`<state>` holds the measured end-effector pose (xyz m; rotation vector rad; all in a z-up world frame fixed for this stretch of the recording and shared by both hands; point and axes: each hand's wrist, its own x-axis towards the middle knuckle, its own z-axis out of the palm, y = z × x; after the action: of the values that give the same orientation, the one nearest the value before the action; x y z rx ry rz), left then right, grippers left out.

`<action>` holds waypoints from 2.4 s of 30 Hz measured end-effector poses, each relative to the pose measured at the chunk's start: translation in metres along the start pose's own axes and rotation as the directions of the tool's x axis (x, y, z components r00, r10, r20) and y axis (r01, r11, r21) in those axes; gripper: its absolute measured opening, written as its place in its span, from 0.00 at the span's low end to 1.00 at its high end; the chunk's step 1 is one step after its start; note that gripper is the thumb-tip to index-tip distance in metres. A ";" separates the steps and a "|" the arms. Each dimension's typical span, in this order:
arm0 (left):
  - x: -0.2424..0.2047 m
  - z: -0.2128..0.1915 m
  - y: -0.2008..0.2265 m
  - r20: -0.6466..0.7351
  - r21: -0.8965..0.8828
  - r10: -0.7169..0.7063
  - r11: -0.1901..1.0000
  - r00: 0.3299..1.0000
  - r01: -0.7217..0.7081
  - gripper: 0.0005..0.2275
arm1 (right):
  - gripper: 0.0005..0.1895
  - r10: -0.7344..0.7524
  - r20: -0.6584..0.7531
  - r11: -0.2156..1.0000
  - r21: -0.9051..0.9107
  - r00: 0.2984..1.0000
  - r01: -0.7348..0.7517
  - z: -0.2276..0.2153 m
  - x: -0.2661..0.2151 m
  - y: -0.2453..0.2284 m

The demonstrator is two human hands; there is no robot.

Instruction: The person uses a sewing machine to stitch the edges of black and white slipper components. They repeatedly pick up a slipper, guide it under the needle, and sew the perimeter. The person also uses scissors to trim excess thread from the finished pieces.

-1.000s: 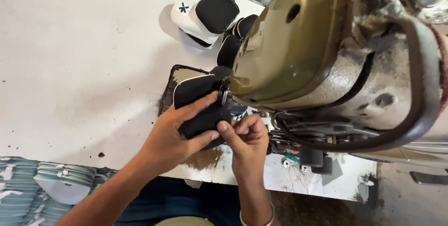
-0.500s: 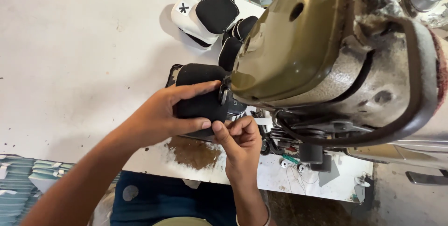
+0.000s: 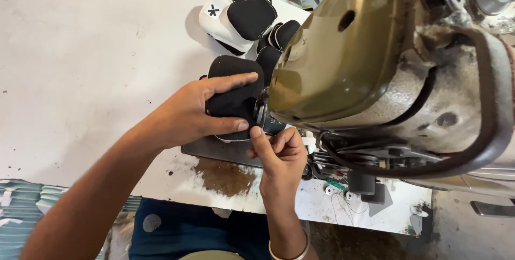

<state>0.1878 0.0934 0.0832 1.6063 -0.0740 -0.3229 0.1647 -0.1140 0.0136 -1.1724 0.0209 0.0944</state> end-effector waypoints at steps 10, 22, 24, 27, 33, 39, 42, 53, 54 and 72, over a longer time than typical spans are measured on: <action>-0.001 0.011 -0.031 -0.059 -0.277 -0.006 0.961 0.998 -0.011 0.36 | 0.17 0.065 0.111 0.996 -0.065 0.992 -0.058 -0.041 -0.002 -0.011; -0.023 0.069 -0.019 -0.320 0.881 0.745 0.461 0.586 -0.106 0.27 | 0.10 -0.784 0.044 0.450 -0.648 0.619 0.615 -0.165 -0.045 -0.131; -0.015 0.078 -0.022 -0.263 0.882 0.767 0.437 0.585 -0.178 0.22 | 0.09 -0.895 0.038 0.209 -0.845 0.444 0.493 -0.177 -0.044 -0.149; -0.009 0.078 -0.020 -0.300 0.874 0.792 0.451 0.531 -0.180 0.18 | 0.14 -0.935 0.033 0.129 -0.895 0.352 0.426 -0.162 -0.036 -0.152; -0.015 0.082 -0.019 -0.395 0.778 0.756 0.577 0.522 -0.247 0.20 | 0.17 -0.257 0.335 0.059 -0.931 0.906 0.361 -0.125 -0.031 -0.051; -0.009 0.091 -0.019 -0.484 0.741 0.727 0.637 0.486 -0.214 0.07 | 0.21 -0.100 0.201 0.085 -0.974 0.975 0.209 -0.117 -0.028 0.016; -0.013 0.085 -0.022 -0.485 0.675 0.725 0.666 0.489 -0.317 0.04 | 0.15 -0.122 0.225 0.298 -0.921 0.967 0.252 -0.129 -0.032 0.024; -0.006 0.074 -0.035 -0.522 0.420 0.558 0.827 0.645 -0.375 0.04 | 0.19 -0.281 0.279 0.365 -0.854 0.918 0.371 -0.014 -0.005 -0.084; -0.006 0.074 -0.037 -0.539 0.382 0.523 0.851 0.661 -0.362 0.04 | 0.20 -0.290 0.289 0.230 -0.904 0.912 0.360 0.000 -0.004 -0.090; -0.025 0.084 -0.036 -0.460 0.472 0.621 0.776 0.635 -0.418 0.04 | 0.17 -0.223 0.193 0.599 -0.746 0.956 0.290 -0.060 -0.029 -0.030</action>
<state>0.1378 0.0211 0.0495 1.8595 -0.1164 0.7127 0.1405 -0.1823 0.0195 -2.0330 -0.2950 -0.1281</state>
